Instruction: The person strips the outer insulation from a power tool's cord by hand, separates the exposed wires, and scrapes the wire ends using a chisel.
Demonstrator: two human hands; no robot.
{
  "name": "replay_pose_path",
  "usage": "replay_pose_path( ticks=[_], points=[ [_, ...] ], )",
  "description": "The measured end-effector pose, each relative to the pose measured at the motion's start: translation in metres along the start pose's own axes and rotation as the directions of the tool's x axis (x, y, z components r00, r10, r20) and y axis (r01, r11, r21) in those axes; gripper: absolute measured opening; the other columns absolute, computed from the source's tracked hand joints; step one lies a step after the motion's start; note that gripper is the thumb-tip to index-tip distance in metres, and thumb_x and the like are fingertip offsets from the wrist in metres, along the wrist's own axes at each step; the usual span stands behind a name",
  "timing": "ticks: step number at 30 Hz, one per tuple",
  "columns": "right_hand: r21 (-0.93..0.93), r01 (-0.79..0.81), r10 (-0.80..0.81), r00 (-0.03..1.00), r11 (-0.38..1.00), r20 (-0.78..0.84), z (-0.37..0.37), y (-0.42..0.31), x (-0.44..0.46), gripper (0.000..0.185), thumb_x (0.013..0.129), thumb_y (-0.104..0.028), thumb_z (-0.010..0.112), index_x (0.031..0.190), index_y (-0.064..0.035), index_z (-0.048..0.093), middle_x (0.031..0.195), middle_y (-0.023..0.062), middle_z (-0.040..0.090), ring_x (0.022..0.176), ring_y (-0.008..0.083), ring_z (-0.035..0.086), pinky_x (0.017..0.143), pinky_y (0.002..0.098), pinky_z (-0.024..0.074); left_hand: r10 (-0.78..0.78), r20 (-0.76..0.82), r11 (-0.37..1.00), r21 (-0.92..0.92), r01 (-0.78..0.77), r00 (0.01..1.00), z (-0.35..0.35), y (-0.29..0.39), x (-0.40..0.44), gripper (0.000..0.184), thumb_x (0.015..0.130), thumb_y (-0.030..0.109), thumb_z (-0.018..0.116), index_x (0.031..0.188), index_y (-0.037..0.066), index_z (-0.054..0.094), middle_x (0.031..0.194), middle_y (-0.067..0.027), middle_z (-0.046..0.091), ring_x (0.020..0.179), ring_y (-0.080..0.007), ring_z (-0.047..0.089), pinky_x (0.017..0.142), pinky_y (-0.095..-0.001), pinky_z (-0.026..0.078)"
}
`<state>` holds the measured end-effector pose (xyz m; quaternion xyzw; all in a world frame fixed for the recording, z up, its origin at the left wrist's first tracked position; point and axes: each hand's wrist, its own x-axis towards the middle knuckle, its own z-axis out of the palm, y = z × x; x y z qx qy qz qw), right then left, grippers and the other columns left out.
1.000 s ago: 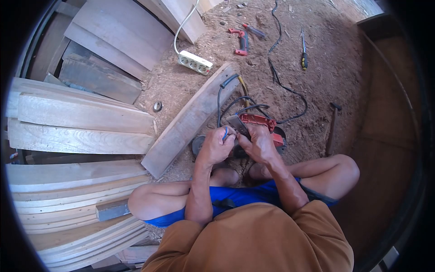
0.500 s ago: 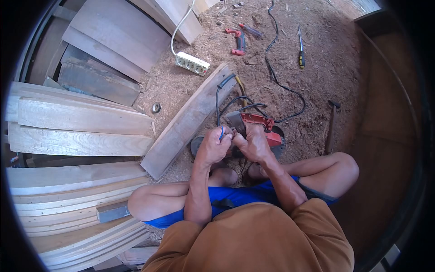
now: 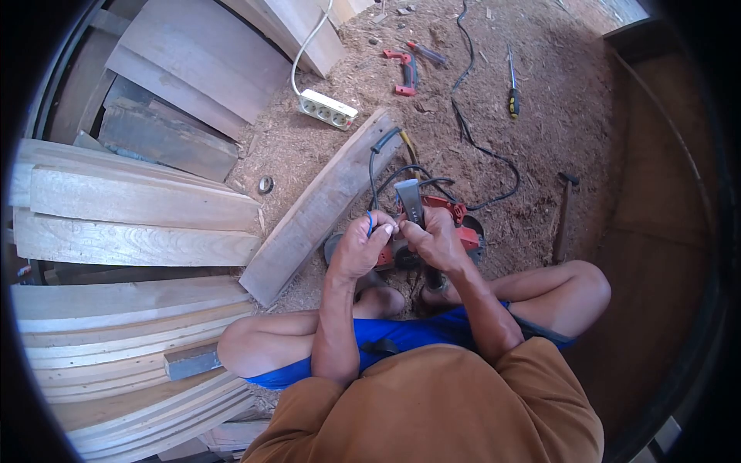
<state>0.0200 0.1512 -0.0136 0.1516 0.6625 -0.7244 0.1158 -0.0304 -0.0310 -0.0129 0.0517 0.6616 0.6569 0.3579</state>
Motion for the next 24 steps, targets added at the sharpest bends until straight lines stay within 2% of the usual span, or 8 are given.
replay_pose_path(
  ticks=[2,5,8,11,14,16,20,24],
  points=[
    [0.024,-0.055,0.054,0.998,0.998,0.021,-0.002,-0.007,-0.001,0.012,0.094,-0.01,0.062,0.096,-0.0017,0.07,0.08,-0.0027,0.064,0.069,0.0062,0.055,0.061,0.0267,0.0473,-0.012,-0.008,1.0,-0.018,0.011,1.0,-0.001,0.0,0.0,0.016,0.099,0.017,0.058,0.099,0.002,0.065,0.09,0.0016,0.062,0.082,-0.0046,0.053,0.073,-0.0234,0.045],
    [0.066,0.056,-0.052,0.997,0.996,-0.056,0.002,-0.003,0.0,0.017,0.096,-0.017,0.068,0.102,-0.0013,0.07,0.077,-0.003,0.063,0.061,0.0026,0.052,0.054,0.0222,0.0423,-0.015,-0.035,1.0,-0.014,0.014,0.999,0.003,0.002,0.0,0.017,0.1,0.018,0.059,0.098,0.003,0.065,0.089,0.0018,0.062,0.081,-0.0044,0.052,0.072,-0.0233,0.045],
    [0.036,0.062,-0.062,0.998,0.997,-0.001,-0.002,-0.001,-0.001,0.016,0.097,-0.017,0.068,0.103,-0.0025,0.07,0.08,-0.0038,0.063,0.062,0.0022,0.052,0.054,0.0225,0.042,-0.016,-0.043,1.0,-0.007,0.015,0.999,0.004,0.005,-0.001,0.017,0.1,0.018,0.059,0.098,0.002,0.065,0.089,0.0017,0.063,0.081,-0.0043,0.052,0.073,-0.0229,0.045],
    [-0.009,0.069,-0.069,0.997,0.998,0.037,-0.003,-0.003,-0.001,0.011,0.094,-0.009,0.064,0.097,0.0007,0.068,0.085,-0.0027,0.064,0.076,0.0047,0.056,0.066,0.0249,0.048,-0.013,-0.055,1.0,-0.022,0.012,0.998,0.002,0.0,0.0,0.016,0.1,0.017,0.059,0.098,0.002,0.065,0.09,0.0008,0.065,0.082,-0.0042,0.054,0.073,-0.0228,0.046],
    [0.058,0.129,-0.129,0.992,0.99,-0.003,-0.001,0.003,0.0,0.011,0.094,-0.011,0.062,0.093,-0.0007,0.067,0.084,-0.0026,0.064,0.075,0.0048,0.054,0.066,0.026,0.0476,0.032,-0.098,0.999,-0.015,-0.033,0.995,0.01,-0.001,0.003,0.013,0.099,0.014,0.06,0.097,0.002,0.065,0.089,-0.0004,0.066,0.081,-0.0041,0.055,0.072,-0.0234,0.046],
    [0.053,0.011,-0.011,1.0,0.999,-0.004,-0.005,-0.001,-0.001,0.011,0.094,-0.011,0.062,0.092,-0.0013,0.066,0.084,-0.0024,0.064,0.076,0.0049,0.054,0.068,0.0262,0.0476,0.089,-0.119,0.996,-0.02,-0.092,0.989,0.014,0.0,0.004,0.011,0.099,0.012,0.061,0.097,0.002,0.065,0.086,-0.0007,0.066,0.077,-0.0042,0.056,0.067,-0.024,0.047],
    [0.066,-0.086,0.086,0.996,0.994,0.001,-0.008,-0.003,-0.001,0.012,0.094,-0.012,0.061,0.093,-0.0008,0.067,0.082,-0.0021,0.064,0.077,0.0066,0.055,0.069,0.0276,0.0482,0.194,-0.156,0.967,0.199,-0.162,0.968,0.013,-0.007,0.007,0.01,0.097,0.011,0.06,0.095,0.002,0.064,0.074,-0.0003,0.063,0.063,-0.0048,0.053,0.056,-0.0262,0.044],
    [-0.012,0.112,-0.112,0.992,0.994,-0.058,-0.002,-0.002,0.0,0.014,0.095,-0.012,0.061,0.094,0.0,0.067,0.079,-0.0028,0.063,0.074,0.0075,0.055,0.067,0.0289,0.0483,0.219,-0.2,0.944,0.293,-0.155,0.955,0.014,-0.007,0.007,0.01,0.096,0.011,0.061,0.094,0.001,0.065,0.063,-0.0003,0.059,0.056,-0.0048,0.05,0.051,-0.0279,0.042]
  ],
)
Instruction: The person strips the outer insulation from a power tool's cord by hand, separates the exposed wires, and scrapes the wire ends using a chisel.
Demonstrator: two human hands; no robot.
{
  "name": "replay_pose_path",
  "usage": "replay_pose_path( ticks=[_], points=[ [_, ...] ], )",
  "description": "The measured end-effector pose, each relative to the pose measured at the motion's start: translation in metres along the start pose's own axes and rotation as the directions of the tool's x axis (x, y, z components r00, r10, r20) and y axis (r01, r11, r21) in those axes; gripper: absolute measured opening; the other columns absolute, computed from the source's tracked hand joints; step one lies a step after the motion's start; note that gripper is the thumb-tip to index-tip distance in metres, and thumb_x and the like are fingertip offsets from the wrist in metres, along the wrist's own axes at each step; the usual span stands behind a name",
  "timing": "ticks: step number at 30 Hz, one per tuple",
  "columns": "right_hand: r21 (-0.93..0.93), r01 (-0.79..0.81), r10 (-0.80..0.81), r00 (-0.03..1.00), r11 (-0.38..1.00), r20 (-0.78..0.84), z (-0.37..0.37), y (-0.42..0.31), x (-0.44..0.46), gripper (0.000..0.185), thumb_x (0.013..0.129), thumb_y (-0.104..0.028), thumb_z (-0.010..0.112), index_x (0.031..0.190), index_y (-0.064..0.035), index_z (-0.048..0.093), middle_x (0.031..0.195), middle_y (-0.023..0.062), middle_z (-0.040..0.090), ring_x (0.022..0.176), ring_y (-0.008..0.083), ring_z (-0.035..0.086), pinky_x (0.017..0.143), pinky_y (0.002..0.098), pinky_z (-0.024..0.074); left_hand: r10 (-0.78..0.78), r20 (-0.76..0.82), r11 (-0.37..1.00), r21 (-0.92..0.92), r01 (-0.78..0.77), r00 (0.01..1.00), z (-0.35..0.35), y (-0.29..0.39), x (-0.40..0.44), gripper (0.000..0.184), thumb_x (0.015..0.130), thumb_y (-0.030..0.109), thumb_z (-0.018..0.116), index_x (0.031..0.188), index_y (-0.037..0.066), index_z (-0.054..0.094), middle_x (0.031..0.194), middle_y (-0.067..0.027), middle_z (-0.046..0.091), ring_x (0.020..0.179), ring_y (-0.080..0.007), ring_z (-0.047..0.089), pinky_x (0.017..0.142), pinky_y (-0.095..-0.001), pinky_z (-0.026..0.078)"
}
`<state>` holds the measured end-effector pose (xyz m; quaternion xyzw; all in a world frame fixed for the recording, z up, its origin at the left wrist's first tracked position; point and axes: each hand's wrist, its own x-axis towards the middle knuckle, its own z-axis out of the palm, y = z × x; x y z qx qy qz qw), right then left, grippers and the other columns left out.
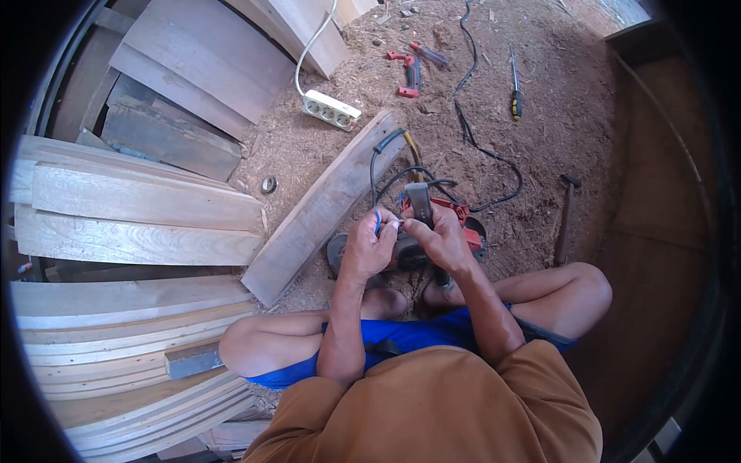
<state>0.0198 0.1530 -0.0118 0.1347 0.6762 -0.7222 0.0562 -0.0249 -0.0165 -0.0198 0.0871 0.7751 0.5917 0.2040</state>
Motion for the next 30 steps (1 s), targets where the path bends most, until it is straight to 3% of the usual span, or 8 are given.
replay_pose_path(
  ticks=[5,7,11,13,16,23,26,30],
  points=[
    [-0.256,0.122,-0.115,0.992,0.959,0.044,-0.002,0.005,0.001,0.013,0.092,-0.011,0.061,0.093,-0.0008,0.068,0.078,-0.0026,0.065,0.075,0.0077,0.058,0.067,0.0288,0.0486,-0.071,0.059,0.993,0.097,0.065,0.996,-0.003,0.012,-0.002,0.012,0.097,0.012,0.06,0.092,0.001,0.064,0.074,0.001,0.059,0.069,-0.0057,0.051,0.062,-0.0267,0.044],
    [-0.088,0.039,-0.037,0.999,0.995,0.025,0.001,0.009,0.001,0.012,0.09,-0.012,0.062,0.091,-0.0022,0.068,0.077,-0.0017,0.065,0.069,0.0081,0.057,0.064,0.0276,0.0473,-0.06,0.091,0.995,0.078,0.053,0.994,-0.003,0.003,-0.001,0.011,0.097,0.012,0.06,0.093,0.002,0.064,0.074,0.0023,0.058,0.067,-0.0048,0.05,0.061,-0.0253,0.043],
    [0.235,-0.238,0.221,0.971,0.942,0.094,-0.003,0.011,0.004,0.009,0.088,-0.011,0.062,0.088,-0.0053,0.069,0.072,-0.0003,0.065,0.058,0.0085,0.054,0.056,0.0252,0.044,-0.057,0.161,0.939,-0.326,0.107,0.985,-0.002,-0.01,-0.004,0.011,0.097,0.015,0.062,0.092,0.005,0.063,0.071,0.0045,0.057,0.062,-0.0021,0.046,0.053,-0.0238,0.038],
    [0.353,-0.276,0.255,0.961,0.894,0.106,-0.001,0.01,0.003,0.007,0.087,-0.009,0.063,0.087,-0.0059,0.069,0.07,0.0,0.064,0.054,0.0084,0.052,0.053,0.0244,0.0428,-0.113,0.203,0.872,-0.449,0.195,0.973,-0.003,-0.006,-0.005,0.01,0.096,0.016,0.063,0.094,0.006,0.063,0.075,0.0056,0.058,0.064,-0.0014,0.046,0.056,-0.0215,0.037],
    [0.509,-0.345,0.31,0.938,0.788,0.156,0.001,0.008,0.002,0.005,0.087,-0.008,0.064,0.088,-0.0061,0.069,0.07,0.0007,0.064,0.053,0.0089,0.053,0.052,0.0248,0.0434,-0.035,0.216,0.792,-0.59,0.159,0.976,-0.002,-0.009,-0.005,0.008,0.096,0.015,0.063,0.096,0.006,0.062,0.08,0.0046,0.058,0.064,-0.0007,0.043,0.057,-0.0195,0.036],
    [0.688,-0.422,0.303,0.906,0.59,0.296,0.001,0.004,-0.002,0.005,0.088,-0.011,0.069,0.09,-0.007,0.068,0.075,0.0009,0.063,0.057,0.0104,0.054,0.055,0.0286,0.0462,-0.044,0.293,0.634,-0.731,0.253,0.955,-0.002,-0.002,-0.004,0.006,0.094,0.013,0.065,0.096,0.008,0.062,0.077,0.0026,0.057,0.062,-0.0017,0.041,0.059,-0.0195,0.035],
    [0.698,-0.41,0.284,0.912,0.588,0.296,0.003,0.001,-0.001,0.006,0.091,-0.013,0.067,0.09,-0.0075,0.067,0.073,0.0,0.061,0.057,0.0095,0.053,0.054,0.0272,0.045,-0.043,0.287,0.613,-0.749,0.252,0.957,-0.001,-0.001,-0.004,0.006,0.096,0.013,0.064,0.097,0.008,0.061,0.078,0.0017,0.058,0.061,-0.0022,0.041,0.057,-0.0195,0.035],
    [0.369,-0.195,0.189,0.981,0.909,0.052,0.002,0.0,0.002,0.019,0.098,-0.02,0.062,0.107,-0.0036,0.063,0.077,0.0001,0.06,0.057,0.0071,0.051,0.051,0.024,0.0428,-0.086,0.186,0.639,-0.744,0.197,0.979,0.004,-0.013,-0.001,0.006,0.1,0.012,0.062,0.098,0.007,0.059,0.076,0.0018,0.056,0.059,-0.0031,0.041,0.056,-0.0194,0.035]
  ],
)
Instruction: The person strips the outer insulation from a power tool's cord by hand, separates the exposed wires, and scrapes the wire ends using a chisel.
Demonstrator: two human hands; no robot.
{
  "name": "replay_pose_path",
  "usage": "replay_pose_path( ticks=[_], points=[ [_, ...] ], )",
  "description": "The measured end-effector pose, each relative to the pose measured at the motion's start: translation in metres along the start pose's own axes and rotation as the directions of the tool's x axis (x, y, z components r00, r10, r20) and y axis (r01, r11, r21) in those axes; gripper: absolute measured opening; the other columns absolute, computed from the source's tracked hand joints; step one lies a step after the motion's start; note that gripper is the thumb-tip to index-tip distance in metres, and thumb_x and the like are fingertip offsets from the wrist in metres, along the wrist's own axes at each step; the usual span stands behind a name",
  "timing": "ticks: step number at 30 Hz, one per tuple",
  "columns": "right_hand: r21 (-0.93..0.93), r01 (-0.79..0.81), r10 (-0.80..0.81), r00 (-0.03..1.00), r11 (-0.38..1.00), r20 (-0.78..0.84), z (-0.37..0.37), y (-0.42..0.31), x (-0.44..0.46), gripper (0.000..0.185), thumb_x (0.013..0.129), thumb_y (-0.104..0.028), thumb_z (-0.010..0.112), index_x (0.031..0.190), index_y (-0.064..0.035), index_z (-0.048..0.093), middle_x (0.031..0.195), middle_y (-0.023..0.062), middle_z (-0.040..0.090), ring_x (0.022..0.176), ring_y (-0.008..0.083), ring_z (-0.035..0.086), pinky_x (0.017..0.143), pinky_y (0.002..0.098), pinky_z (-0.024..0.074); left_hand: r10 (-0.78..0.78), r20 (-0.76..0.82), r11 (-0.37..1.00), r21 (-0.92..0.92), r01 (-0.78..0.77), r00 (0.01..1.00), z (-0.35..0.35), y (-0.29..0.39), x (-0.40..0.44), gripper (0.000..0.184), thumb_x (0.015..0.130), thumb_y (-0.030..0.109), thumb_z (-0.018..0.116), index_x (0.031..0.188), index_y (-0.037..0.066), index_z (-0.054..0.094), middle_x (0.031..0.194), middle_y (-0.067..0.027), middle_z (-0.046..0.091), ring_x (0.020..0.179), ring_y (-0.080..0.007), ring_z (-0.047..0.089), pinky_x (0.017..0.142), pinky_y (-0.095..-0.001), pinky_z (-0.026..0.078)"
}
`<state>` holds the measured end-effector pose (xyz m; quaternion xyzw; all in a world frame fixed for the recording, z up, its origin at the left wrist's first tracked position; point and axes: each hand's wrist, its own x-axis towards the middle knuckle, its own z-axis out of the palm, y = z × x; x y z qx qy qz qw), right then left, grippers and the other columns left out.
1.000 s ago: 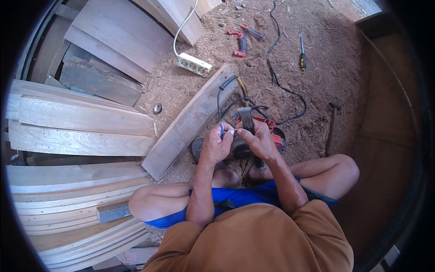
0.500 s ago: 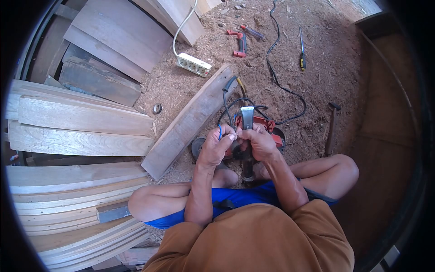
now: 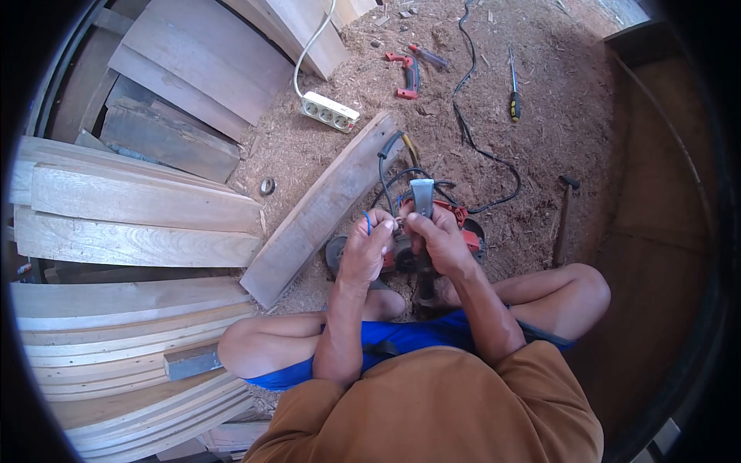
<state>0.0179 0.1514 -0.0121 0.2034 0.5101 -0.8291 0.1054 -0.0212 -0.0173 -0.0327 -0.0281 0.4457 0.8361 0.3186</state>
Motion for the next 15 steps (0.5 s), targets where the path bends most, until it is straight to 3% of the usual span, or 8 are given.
replay_pose_path(
  ticks=[5,9,15],
  points=[
    [-0.239,0.141,-0.161,0.985,0.961,-0.069,-0.004,0.003,-0.01,0.029,0.106,-0.021,0.05,0.126,-0.0007,0.052,0.083,0.0017,0.059,0.056,0.0062,0.051,0.05,0.0233,0.044,0.104,-0.126,0.993,-0.046,-0.11,0.987,-0.002,-0.007,0.006,0.006,0.101,0.012,0.061,0.099,0.008,0.057,0.075,0.003,0.054,0.061,-0.0037,0.046,0.057,-0.0205,0.039],
    [-0.038,0.006,-0.005,1.0,0.999,0.027,0.011,-0.002,-0.021,0.023,0.108,-0.019,0.043,0.12,-0.0029,0.053,0.083,0.0027,0.06,0.057,0.0066,0.052,0.051,0.0236,0.0454,0.12,-0.197,0.992,-0.014,-0.126,0.973,0.0,-0.007,0.007,0.008,0.101,0.014,0.063,0.101,0.008,0.058,0.075,0.0039,0.054,0.064,-0.0036,0.049,0.058,-0.0208,0.042],
    [-0.098,-0.107,0.119,0.985,0.989,0.126,0.02,0.003,-0.025,0.02,0.109,-0.02,0.043,0.116,-0.0053,0.055,0.081,0.0018,0.062,0.057,0.0057,0.052,0.052,0.0221,0.0464,0.08,-0.236,0.995,-0.036,-0.091,0.969,-0.001,-0.008,0.007,0.01,0.102,0.015,0.063,0.105,0.007,0.058,0.075,0.0009,0.059,0.061,-0.0056,0.052,0.055,-0.0212,0.045]
  ],
)
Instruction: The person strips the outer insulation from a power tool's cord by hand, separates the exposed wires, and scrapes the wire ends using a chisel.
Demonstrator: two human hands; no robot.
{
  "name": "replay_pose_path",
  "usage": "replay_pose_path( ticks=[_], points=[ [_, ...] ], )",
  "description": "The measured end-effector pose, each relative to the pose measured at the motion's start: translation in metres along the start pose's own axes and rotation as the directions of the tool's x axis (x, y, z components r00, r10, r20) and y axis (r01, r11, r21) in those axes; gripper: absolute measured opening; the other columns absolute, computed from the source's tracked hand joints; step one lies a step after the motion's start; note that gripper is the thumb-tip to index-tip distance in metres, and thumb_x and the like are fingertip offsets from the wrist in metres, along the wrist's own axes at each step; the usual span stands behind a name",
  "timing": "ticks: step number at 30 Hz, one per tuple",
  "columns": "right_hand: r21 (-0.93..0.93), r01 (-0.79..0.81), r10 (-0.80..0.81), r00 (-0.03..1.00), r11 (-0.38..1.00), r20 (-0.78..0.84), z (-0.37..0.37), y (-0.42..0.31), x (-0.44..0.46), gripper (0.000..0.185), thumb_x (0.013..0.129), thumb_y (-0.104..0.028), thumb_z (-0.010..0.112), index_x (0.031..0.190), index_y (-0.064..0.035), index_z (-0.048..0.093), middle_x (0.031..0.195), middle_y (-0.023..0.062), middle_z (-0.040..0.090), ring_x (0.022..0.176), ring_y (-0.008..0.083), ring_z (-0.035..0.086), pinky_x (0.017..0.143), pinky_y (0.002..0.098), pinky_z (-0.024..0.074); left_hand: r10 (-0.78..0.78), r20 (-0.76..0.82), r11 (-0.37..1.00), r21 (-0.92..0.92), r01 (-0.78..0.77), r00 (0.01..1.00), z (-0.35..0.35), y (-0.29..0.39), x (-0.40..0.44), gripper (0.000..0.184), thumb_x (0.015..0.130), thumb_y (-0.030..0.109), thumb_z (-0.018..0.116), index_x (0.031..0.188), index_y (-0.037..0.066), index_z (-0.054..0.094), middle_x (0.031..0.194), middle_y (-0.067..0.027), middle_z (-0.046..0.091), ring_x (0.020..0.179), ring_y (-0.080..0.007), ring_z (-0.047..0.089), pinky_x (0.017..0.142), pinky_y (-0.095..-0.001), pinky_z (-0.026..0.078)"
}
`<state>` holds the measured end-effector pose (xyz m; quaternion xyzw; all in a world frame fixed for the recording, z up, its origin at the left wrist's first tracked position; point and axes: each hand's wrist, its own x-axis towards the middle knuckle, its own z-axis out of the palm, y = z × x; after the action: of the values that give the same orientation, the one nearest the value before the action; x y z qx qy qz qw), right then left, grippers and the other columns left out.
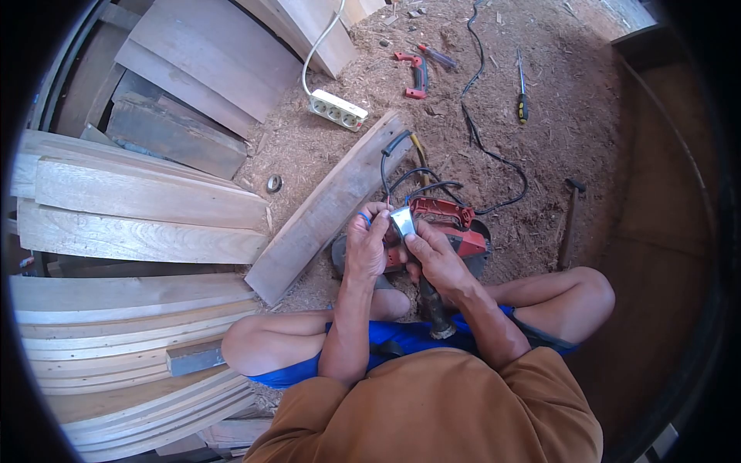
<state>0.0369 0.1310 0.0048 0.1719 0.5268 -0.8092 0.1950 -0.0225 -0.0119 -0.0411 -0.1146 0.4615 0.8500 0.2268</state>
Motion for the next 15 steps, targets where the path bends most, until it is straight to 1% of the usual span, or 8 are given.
replay_pose_path(
  ticks=[3,4,6,9,10,13,15],
  points=[
    [0.164,-0.071,0.077,0.997,0.984,-0.029,0.004,0.005,0.0,0.021,0.109,-0.021,0.045,0.111,-0.0049,0.058,0.079,0.0014,0.061,0.057,0.0054,0.052,0.051,0.0223,0.0459,-0.003,-0.014,1.0,0.004,0.003,1.0,0.005,0.003,-0.002,0.011,0.103,0.015,0.061,0.106,0.006,0.056,0.071,-0.0007,0.058,0.055,-0.0072,0.053,0.049,-0.0225,0.047],
    [0.198,-0.081,0.083,0.997,0.977,-0.004,0.004,0.006,0.001,0.021,0.109,-0.022,0.047,0.111,-0.0055,0.059,0.08,0.0009,0.061,0.057,0.0055,0.052,0.052,0.0225,0.0466,-0.002,-0.017,1.0,0.011,0.002,1.0,0.008,0.005,-0.003,0.011,0.103,0.015,0.06,0.106,0.005,0.055,0.069,-0.0013,0.058,0.053,-0.0078,0.054,0.046,-0.023,0.048],
    [0.262,-0.099,0.09,0.995,0.96,0.046,0.002,0.008,0.002,0.02,0.108,-0.024,0.051,0.11,-0.0068,0.061,0.08,-0.0001,0.06,0.058,0.0058,0.052,0.053,0.0229,0.0481,-0.021,-0.001,1.0,0.005,0.021,1.0,0.009,0.008,-0.004,0.011,0.104,0.014,0.059,0.106,0.005,0.054,0.067,-0.0021,0.058,0.048,-0.0087,0.054,0.041,-0.0237,0.048],
    [0.33,-0.08,0.051,0.994,0.941,0.093,0.004,0.009,0.002,0.023,0.108,-0.027,0.053,0.107,-0.0054,0.062,0.079,-0.0004,0.06,0.058,0.0069,0.052,0.053,0.0237,0.0475,-0.031,0.003,0.999,0.016,0.031,1.0,0.008,0.009,-0.005,0.011,0.104,0.014,0.059,0.105,0.004,0.054,0.065,-0.0029,0.058,0.044,-0.009,0.053,0.036,-0.0242,0.046],
    [0.333,-0.089,0.058,0.993,0.939,0.101,0.004,0.009,0.002,0.024,0.108,-0.027,0.053,0.107,-0.0053,0.062,0.079,-0.0004,0.06,0.058,0.0072,0.052,0.052,0.0237,0.0469,-0.031,0.001,0.999,0.023,0.031,1.0,0.008,0.01,-0.005,0.011,0.104,0.013,0.058,0.105,0.003,0.054,0.065,-0.0031,0.058,0.043,-0.0088,0.052,0.035,-0.0242,0.046],
    [0.337,-0.105,0.071,0.991,0.936,0.112,0.003,0.01,0.002,0.025,0.108,-0.028,0.054,0.106,-0.0051,0.062,0.079,-0.0003,0.06,0.058,0.0075,0.052,0.051,0.0236,0.045,-0.023,0.025,0.997,0.069,0.021,0.999,0.008,0.011,-0.005,0.011,0.103,0.013,0.058,0.104,0.003,0.054,0.066,-0.003,0.058,0.044,-0.0085,0.053,0.036,-0.0237,0.046],
    [0.333,-0.102,0.071,0.992,0.937,0.105,0.004,0.012,0.001,0.025,0.108,-0.029,0.053,0.105,-0.0052,0.061,0.079,-0.0002,0.06,0.057,0.0073,0.052,0.05,0.0235,0.0438,-0.039,0.015,0.993,0.112,0.037,0.999,0.011,0.015,-0.008,0.01,0.102,0.012,0.057,0.103,0.003,0.054,0.066,-0.003,0.058,0.044,-0.0084,0.053,0.036,-0.0235,0.047]
  ],
)
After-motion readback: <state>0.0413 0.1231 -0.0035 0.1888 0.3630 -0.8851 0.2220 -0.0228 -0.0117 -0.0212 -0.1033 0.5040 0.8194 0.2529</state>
